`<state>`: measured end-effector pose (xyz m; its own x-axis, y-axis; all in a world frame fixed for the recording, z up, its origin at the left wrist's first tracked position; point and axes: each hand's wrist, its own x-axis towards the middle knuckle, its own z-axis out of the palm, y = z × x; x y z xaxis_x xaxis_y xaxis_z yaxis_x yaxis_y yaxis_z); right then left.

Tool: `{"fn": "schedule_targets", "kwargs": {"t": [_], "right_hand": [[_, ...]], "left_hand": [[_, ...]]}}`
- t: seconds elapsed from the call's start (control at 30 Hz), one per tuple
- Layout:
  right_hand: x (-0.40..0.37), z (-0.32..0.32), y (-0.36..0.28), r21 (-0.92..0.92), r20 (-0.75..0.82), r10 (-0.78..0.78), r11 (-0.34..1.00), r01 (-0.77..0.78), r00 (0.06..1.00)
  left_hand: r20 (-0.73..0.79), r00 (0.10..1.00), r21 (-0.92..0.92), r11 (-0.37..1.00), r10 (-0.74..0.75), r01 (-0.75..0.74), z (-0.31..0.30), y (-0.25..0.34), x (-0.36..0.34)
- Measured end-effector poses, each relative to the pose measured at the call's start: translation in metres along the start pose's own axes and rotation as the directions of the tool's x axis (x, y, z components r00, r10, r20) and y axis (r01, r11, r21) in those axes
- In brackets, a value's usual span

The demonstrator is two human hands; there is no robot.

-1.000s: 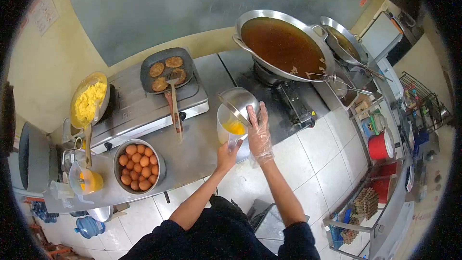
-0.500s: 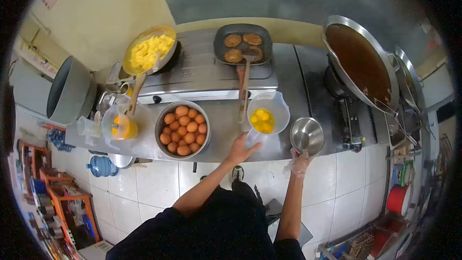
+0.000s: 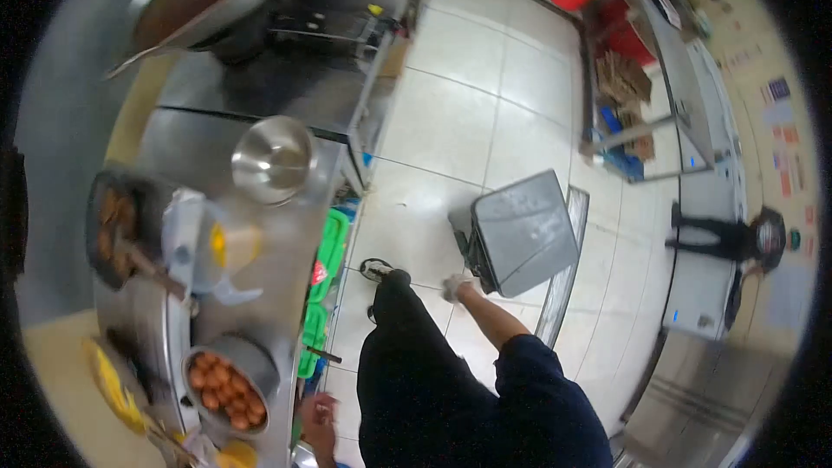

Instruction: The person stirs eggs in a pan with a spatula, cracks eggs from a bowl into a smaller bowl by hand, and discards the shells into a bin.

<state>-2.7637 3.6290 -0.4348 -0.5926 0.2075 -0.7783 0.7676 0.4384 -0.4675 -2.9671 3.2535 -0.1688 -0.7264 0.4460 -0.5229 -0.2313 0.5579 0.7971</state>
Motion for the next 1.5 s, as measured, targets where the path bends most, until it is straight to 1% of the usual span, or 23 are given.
{"fn": "schedule_targets", "kwargs": {"t": [0.03,0.13,0.2,0.23,0.27,0.4,0.5,0.6,0.7,0.73,0.8,0.83,0.87,0.9,0.93,0.97,1.0,1.03,1.07,1.13,1.27,1.4,1.5], "right_hand": [[0.008,0.02,0.032,-0.492,0.125,0.399,0.82,-0.293,0.908],[0.076,0.138,0.247,-0.939,-0.125,0.205,0.293,-0.183,0.971],[0.118,0.214,0.415,-0.907,-0.394,-0.275,-0.041,-0.42,0.877],[0.086,0.143,0.333,-0.999,-0.052,-0.006,0.015,-0.052,0.999],[0.04,0.046,0.212,-0.936,0.3,0.264,0.268,0.229,0.917],[0.037,0.064,0.232,-0.984,0.176,0.267,0.018,0.178,0.948],[0.019,0.039,0.221,-0.99,0.139,0.027,-0.008,0.139,0.99],[-0.047,-0.022,0.182,-0.968,0.198,0.171,0.19,0.165,0.965],[-0.138,-0.077,0.206,-0.962,0.137,-0.097,0.223,0.156,0.986],[-0.163,-0.09,0.229,-0.9,-0.02,-0.132,0.434,0.04,0.991],[-0.213,-0.11,0.286,-0.596,-0.345,-0.103,0.792,-0.133,0.933],[-0.238,-0.123,0.333,-0.132,-0.481,0.096,0.975,-0.18,0.871],[-0.255,-0.136,0.373,0.363,-0.499,0.326,0.92,-0.148,0.803],[-0.275,-0.162,0.379,-0.262,-0.667,0.098,0.897,-0.355,0.739],[-0.297,-0.194,0.379,-0.722,-0.654,-0.198,0.452,-0.524,0.73],[-0.305,-0.218,0.375,-0.161,-0.849,0.044,0.927,-0.337,0.527],[-0.31,-0.239,0.371,0.469,-0.8,0.385,0.88,0.079,0.46],[-0.311,-0.26,0.365,0.643,-0.676,0.537,0.765,0.047,0.504],[-0.312,-0.262,0.442,0.353,-0.796,0.285,0.935,0.028,0.534],[-0.315,-0.285,0.467,0.173,-0.811,0.2,0.98,-0.101,0.55],[-0.309,-0.315,0.474,0.012,-0.881,0.161,0.948,-0.319,0.446],[-0.28,-0.297,0.378,-0.141,-0.982,-0.068,0.884,-0.447,0.175],[-0.207,-0.238,0.281,-0.266,-0.952,-0.23,0.949,-0.168,0.203]], "left_hand": [[0.178,0.979,0.304,0.94,0.103,-0.154,0.007,-0.046,0.0],[0.295,0.947,0.315,0.949,-0.127,0.029,0.024,-0.105,0.006],[0.219,0.914,0.394,0.888,-0.342,0.237,0.021,-0.162,-0.013],[0.217,0.888,0.461,0.844,-0.406,0.273,0.02,-0.168,-0.015],[0.209,0.863,0.524,0.797,-0.46,0.298,0.022,-0.175,-0.022],[0.296,0.871,0.407,0.877,-0.392,0.257,0.017,-0.246,-0.044],[0.289,0.893,0.312,0.916,-0.344,0.252,0.043,-0.188,-0.038],[0.263,0.883,0.265,0.909,-0.388,0.321,0.042,-0.184,-0.052],[0.147,0.863,0.353,0.841,-0.483,0.41,0.069,-0.157,-0.056],[0.153,0.904,0.347,0.878,-0.4,0.329,0.074,-0.167,-0.062],[0.161,0.94,0.351,0.908,-0.299,0.229,0.078,-0.168,-0.067],[0.144,0.941,0.357,0.903,-0.305,0.238,0.083,-0.163,-0.067],[0.124,0.942,0.361,0.899,-0.311,0.249,0.09,-0.16,-0.067],[0.105,0.956,0.347,0.911,-0.273,0.222,0.092,-0.167,-0.069],[0.094,0.951,0.363,0.899,-0.295,0.243,0.095,-0.16,-0.068],[0.079,0.949,0.399,0.882,-0.305,0.25,0.1,-0.154,-0.066],[0.051,0.947,0.428,0.864,-0.318,0.267,0.102,-0.151,-0.065],[0.077,0.984,0.437,0.892,-0.162,0.113,0.1,-0.164,-0.06],[0.069,0.998,0.449,0.893,-0.009,-0.024,0.095,-0.178,-0.066],[0.001,0.997,0.69,0.722,0.08,-0.059,0.103,-0.135,-0.064],[-0.271,0.87,0.659,0.738,0.413,-0.145,0.089,-0.048,-0.069],[-0.557,0.663,0.633,0.773,0.5,-0.05,0.039,0.006,-0.071],[-0.706,0.482,0.586,0.81,0.519,-0.014,-0.019,0.022,-0.06]]}}
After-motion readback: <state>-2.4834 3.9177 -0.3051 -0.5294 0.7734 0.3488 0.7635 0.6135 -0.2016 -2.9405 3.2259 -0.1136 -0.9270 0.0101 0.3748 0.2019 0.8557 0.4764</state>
